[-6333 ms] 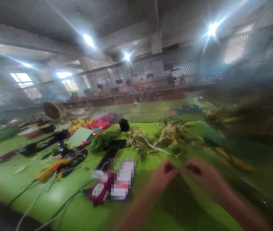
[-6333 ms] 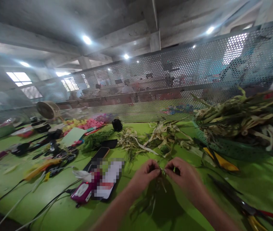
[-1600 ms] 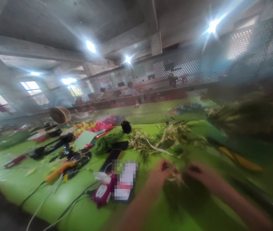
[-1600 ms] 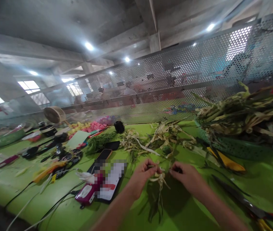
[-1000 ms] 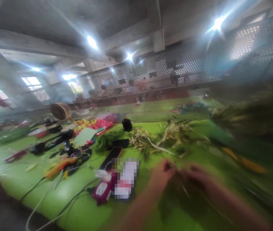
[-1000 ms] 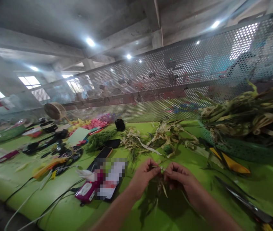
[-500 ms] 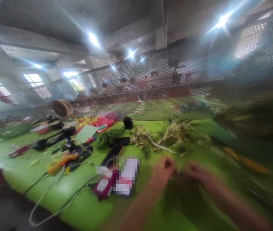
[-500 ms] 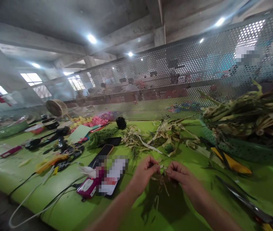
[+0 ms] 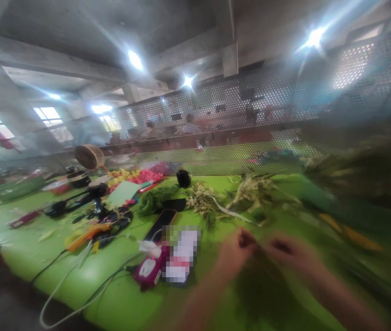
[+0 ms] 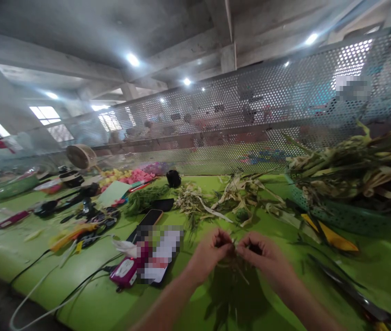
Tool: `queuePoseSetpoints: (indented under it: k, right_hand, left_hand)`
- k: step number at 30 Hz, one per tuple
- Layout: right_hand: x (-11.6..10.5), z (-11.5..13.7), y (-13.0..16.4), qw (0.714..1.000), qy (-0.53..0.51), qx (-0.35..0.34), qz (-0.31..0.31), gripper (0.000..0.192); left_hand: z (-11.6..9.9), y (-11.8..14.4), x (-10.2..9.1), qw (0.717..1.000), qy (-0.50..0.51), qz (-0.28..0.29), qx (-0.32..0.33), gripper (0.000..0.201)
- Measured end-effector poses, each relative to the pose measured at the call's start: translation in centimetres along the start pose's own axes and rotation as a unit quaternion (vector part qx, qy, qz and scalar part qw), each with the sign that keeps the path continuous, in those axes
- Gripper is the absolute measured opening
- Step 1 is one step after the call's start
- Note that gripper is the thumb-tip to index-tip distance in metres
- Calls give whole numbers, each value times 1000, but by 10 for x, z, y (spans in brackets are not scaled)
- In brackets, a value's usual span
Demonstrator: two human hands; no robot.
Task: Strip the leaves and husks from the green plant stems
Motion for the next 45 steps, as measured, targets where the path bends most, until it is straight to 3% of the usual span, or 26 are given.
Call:
queuePoseSetpoints:
  k: [6,14,17,25,31,38,41,45]
  right_hand:
    - [-4,5,1,997,70,-34,-6,25]
    - [-8,6,1,999,35,8,-28,31]
    - [-10,9,0,998,56,-10,-26,30]
    - [-4,14,3,981,189,-42,6,19]
    - [-5,10,3,972,229,-62,-6,18]
    - [6,28,6,961,241,-127,59,17]
    - [8,25,6,966,222,-108,75,20]
    - [2,10,6,978,200,-41,35,22]
  left_hand:
    - [-5,8,10,998,3,57,12,16]
    - [-13,9,11,998,34,57,12,24]
    - [-11,10,11,996,62,69,3,29]
    - [-11,11,6,998,41,49,-8,30]
    - [-13,9,3,1000,9,23,-7,21]
    - [-12,7,0,1000,11,1,-3,12]
    - [-15,8,-1,1000,-26,-16,6,14]
    - [-23,11,-1,995,-81,-35,42,13]
Point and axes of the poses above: each hand's wrist, its own y-axis away from the middle knuckle, its own x-axis out of the palm, z = x × y, the point moved 7 cm from there along -y, towards the middle knuckle, and after that the axes turned 10 degrees about -x, right-handed, at the moved point
